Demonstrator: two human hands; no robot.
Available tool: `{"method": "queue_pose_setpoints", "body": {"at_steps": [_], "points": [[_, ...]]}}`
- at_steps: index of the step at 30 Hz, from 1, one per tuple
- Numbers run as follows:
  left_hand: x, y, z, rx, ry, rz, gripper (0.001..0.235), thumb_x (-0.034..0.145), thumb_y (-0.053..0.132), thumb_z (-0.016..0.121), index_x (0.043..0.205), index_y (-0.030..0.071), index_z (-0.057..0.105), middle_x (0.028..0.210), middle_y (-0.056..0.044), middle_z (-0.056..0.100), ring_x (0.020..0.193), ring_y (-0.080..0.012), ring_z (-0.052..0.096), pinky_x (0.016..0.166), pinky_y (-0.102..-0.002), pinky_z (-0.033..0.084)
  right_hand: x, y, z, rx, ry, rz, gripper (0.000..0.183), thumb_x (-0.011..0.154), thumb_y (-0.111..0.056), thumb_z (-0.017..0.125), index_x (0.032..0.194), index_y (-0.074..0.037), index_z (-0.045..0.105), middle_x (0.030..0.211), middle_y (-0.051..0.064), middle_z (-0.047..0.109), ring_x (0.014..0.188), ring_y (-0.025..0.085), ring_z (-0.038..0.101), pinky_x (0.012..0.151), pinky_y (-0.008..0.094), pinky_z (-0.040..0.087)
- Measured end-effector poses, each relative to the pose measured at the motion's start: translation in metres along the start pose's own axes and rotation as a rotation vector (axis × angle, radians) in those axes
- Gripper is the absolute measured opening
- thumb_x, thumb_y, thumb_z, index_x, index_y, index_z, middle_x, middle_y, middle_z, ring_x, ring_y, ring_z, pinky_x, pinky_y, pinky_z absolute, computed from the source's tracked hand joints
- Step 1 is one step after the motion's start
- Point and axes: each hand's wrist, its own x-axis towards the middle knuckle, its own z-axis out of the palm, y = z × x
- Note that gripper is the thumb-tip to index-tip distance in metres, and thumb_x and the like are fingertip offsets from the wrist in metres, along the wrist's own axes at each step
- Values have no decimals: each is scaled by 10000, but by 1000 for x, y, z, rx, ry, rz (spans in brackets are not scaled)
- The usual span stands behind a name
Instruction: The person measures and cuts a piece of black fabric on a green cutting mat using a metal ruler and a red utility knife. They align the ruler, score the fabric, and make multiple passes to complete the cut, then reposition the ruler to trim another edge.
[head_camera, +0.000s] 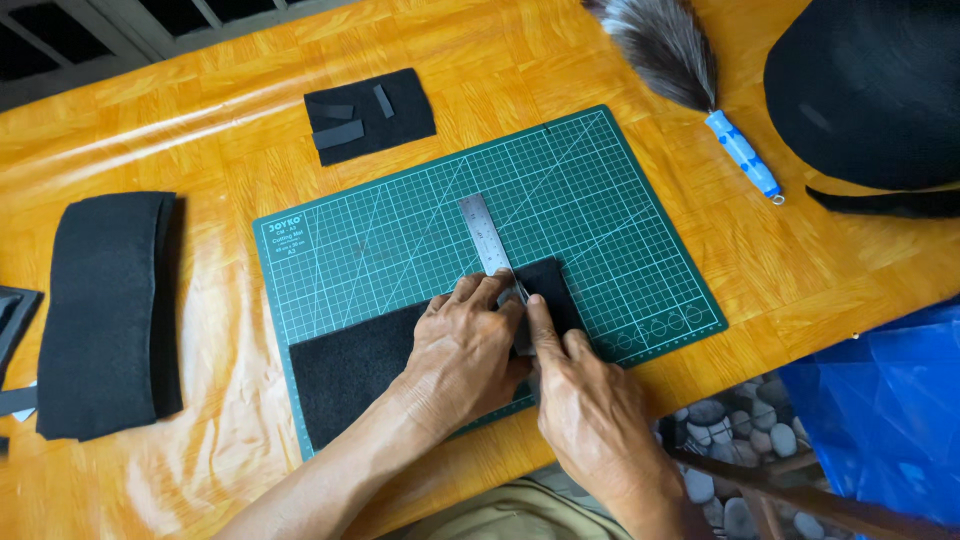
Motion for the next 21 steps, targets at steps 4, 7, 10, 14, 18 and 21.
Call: {"method": "queue_pose_setpoints", "body": {"at_steps": [4, 7, 10, 14, 18, 21], "points": [[1, 0, 2, 13, -20, -10, 566, 682, 403, 889, 1101, 77, 692, 1385, -132, 598, 1247, -368, 549, 805, -558, 541, -14, 2, -1, 0, -82, 51, 681, 1026, -269, 419, 1671, -184, 219, 1094, 145, 578, 764, 480, 683, 669, 664, 512], [2, -1, 3, 38, -10, 2, 585, 666, 406, 885, 1121, 87, 701, 1397, -129, 597, 1235, -357, 554, 793, -537, 542, -22, 2, -1, -73, -46, 40, 733, 957, -215, 491, 1655, -166, 272, 1055, 104, 604, 769, 429, 699, 657, 613, 554], [2, 0, 2, 27, -50, -26, 667, 693, 460, 890, 1194, 76, 675, 1432, -125, 574, 1277, -362, 527, 863, -560, 528, -29, 0, -3, -121, -76, 39, 722, 957, -211, 455, 1653, -144, 271, 1030, 129, 619, 749, 394, 725, 623, 580, 578], [2, 1, -1, 18, -44, -17, 590, 690, 435, 884, 1138, 95, 704, 1392, -125, 583, 1234, -368, 540, 817, -547, 536, -36, -2, -5, -112, -166, 88, 805, 908, -128, 456, 1675, -182, 216, 1033, 127, 614, 767, 415, 711, 637, 604, 568], [2, 2, -3, 1, -59, -7, 556, 726, 425, 883, 1087, 41, 707, 1417, -172, 576, 1243, -400, 540, 826, -562, 534, -44, -3, -6, -90, -229, 150, 733, 996, -265, 450, 1679, -235, 185, 1071, 112, 608, 797, 420, 723, 666, 633, 567], [4, 2, -2, 10, -75, -16, 550, 699, 393, 890, 1093, 63, 696, 1399, -143, 580, 1231, -383, 542, 834, -548, 536, -52, -1, -3, -137, -211, 134, 880, 861, -121, 468, 1684, -220, 175, 1061, 109, 587, 775, 409, 720, 638, 631, 570]]}}
